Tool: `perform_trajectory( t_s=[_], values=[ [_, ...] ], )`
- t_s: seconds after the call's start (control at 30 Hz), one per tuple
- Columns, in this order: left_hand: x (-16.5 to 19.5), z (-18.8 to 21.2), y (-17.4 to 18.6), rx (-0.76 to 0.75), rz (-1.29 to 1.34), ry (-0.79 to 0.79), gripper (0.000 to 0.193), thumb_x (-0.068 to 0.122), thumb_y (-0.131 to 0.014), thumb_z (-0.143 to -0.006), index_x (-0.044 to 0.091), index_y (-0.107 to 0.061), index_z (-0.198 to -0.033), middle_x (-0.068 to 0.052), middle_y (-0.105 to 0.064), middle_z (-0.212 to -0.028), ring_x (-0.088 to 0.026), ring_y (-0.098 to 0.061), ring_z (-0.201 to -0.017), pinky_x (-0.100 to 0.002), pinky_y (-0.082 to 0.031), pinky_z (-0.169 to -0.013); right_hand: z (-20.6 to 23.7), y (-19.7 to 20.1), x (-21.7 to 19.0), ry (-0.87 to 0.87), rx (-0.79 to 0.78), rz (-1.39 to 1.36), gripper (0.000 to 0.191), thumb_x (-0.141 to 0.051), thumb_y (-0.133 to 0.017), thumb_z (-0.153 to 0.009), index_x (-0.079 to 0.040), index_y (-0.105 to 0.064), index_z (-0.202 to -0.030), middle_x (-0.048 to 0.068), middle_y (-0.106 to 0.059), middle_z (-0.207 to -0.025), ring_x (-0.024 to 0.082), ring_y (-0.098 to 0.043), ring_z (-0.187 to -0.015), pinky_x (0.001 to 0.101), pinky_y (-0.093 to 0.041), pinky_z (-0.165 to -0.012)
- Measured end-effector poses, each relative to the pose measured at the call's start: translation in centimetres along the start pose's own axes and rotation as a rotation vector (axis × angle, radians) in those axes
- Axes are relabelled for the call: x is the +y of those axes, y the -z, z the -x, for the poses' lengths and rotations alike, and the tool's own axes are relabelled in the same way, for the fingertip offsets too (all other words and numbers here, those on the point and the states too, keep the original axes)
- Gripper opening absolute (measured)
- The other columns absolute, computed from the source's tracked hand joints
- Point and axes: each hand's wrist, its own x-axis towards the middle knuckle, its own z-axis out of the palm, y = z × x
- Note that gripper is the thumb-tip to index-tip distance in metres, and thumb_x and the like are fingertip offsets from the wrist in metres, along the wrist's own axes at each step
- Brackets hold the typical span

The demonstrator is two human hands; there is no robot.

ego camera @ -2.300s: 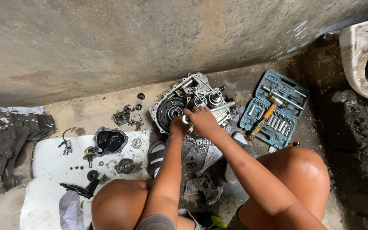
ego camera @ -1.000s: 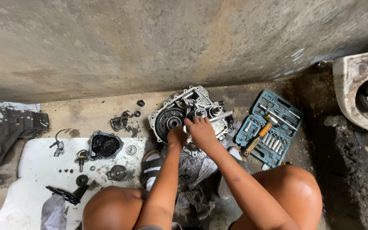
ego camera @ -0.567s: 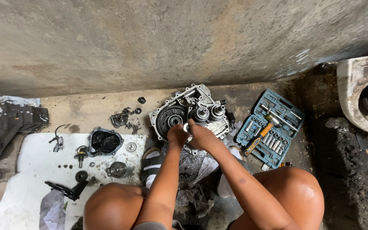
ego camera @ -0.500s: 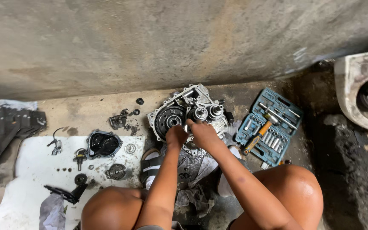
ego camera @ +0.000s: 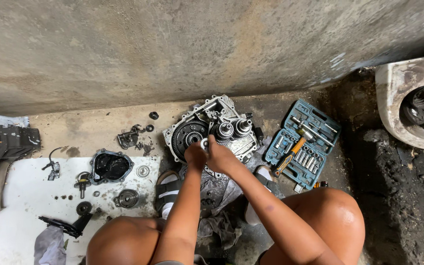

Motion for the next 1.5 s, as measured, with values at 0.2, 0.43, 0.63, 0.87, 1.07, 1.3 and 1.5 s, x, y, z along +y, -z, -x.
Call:
perform_trajectory(
  t_s=[0.2,0.43,0.63,0.87,1.07,1.3,1.5],
  values=[
    [1.8,0.0,1.1,-0.182,-0.293,0.155,0.044,0.053,-0.064,-0.087,0.012,-0.078,-0.088,-0.015,-0.076,-0.097,-0.032,-0.075,-0.096,-0.042,-0.06,-0.08,-1.0,-1.1,2.9,0.328,0.472,0.47,0.054,-0.001,-0.069,-0.072,-0.019,-0.053,-0.12,0.015,-0.073,-0.103,0.037,-0.071,-0.103,0.0511,-0.054,-0.086],
    [-0.4,-0.4,-1.0,-0.054,-0.277,-0.045,0.029,0.04,-0.066,-0.076,0.016,-0.08,-0.084,-0.01,-0.077,-0.095,-0.03,-0.075,-0.09,-0.04,-0.06,-0.075,-0.8,-1.5,1.6,-0.08,0.045,-0.215,0.05,-0.016,-0.065,-0.094,0.008,-0.037,-0.129,0.031,-0.07,-0.099,0.043,-0.073,-0.093,0.0474,-0.061,-0.079],
    [0.6,0.2,0.1,-0.007,-0.165,0.072,0.032,0.047,-0.072,-0.076,0.018,-0.079,-0.087,-0.009,-0.077,-0.092,-0.031,-0.074,-0.088,-0.041,-0.059,-0.075,0.6,-0.5,1.1,0.11,0.139,0.016,0.065,-0.005,-0.065,-0.086,-0.008,-0.041,-0.146,0.026,-0.071,-0.101,0.043,-0.07,-0.095,0.0495,-0.056,-0.079],
    [2.7,0.5,2.1,-0.088,-0.302,0.09,0.036,0.049,-0.066,-0.089,0.016,-0.079,-0.089,-0.013,-0.078,-0.096,-0.032,-0.076,-0.092,-0.043,-0.06,-0.079,0.5,-0.2,2.9,0.508,0.657,0.327,0.065,0.007,-0.065,-0.062,-0.018,-0.068,-0.122,0.016,-0.073,-0.1,0.038,-0.073,-0.096,0.0475,-0.054,-0.089],
    [0.8,-0.4,0.0,-0.003,-0.255,-0.024,0.035,0.047,-0.073,-0.07,0.015,-0.079,-0.081,-0.009,-0.077,-0.091,-0.029,-0.074,-0.086,-0.04,-0.06,-0.071,0.0,-0.6,2.0,0.11,0.253,-0.086,0.036,-0.019,-0.073,-0.095,0.0,-0.055,-0.12,0.026,-0.072,-0.097,0.043,-0.069,-0.091,0.0511,-0.055,-0.08],
    [0.6,-0.6,-0.2,-0.017,-0.092,0.035,0.035,0.047,-0.064,-0.081,0.014,-0.078,-0.085,-0.01,-0.078,-0.087,-0.029,-0.075,-0.082,-0.04,-0.059,-0.07,0.2,-0.1,0.8,-0.02,0.057,-0.192,0.055,-0.014,-0.067,-0.091,-0.004,-0.04,-0.139,0.023,-0.074,-0.091,0.039,-0.077,-0.084,0.0482,-0.06,-0.074],
    [3.1,0.2,2.1,-0.117,-0.331,0.131,0.04,0.049,-0.058,-0.09,0.015,-0.078,-0.084,-0.012,-0.077,-0.091,-0.031,-0.076,-0.086,-0.041,-0.061,-0.071,0.1,-0.2,1.6,0.383,0.646,0.422,0.064,-0.004,-0.07,-0.072,-0.019,-0.058,-0.133,0.017,-0.074,-0.091,0.038,-0.073,-0.087,0.0481,-0.057,-0.075]
  ],
)
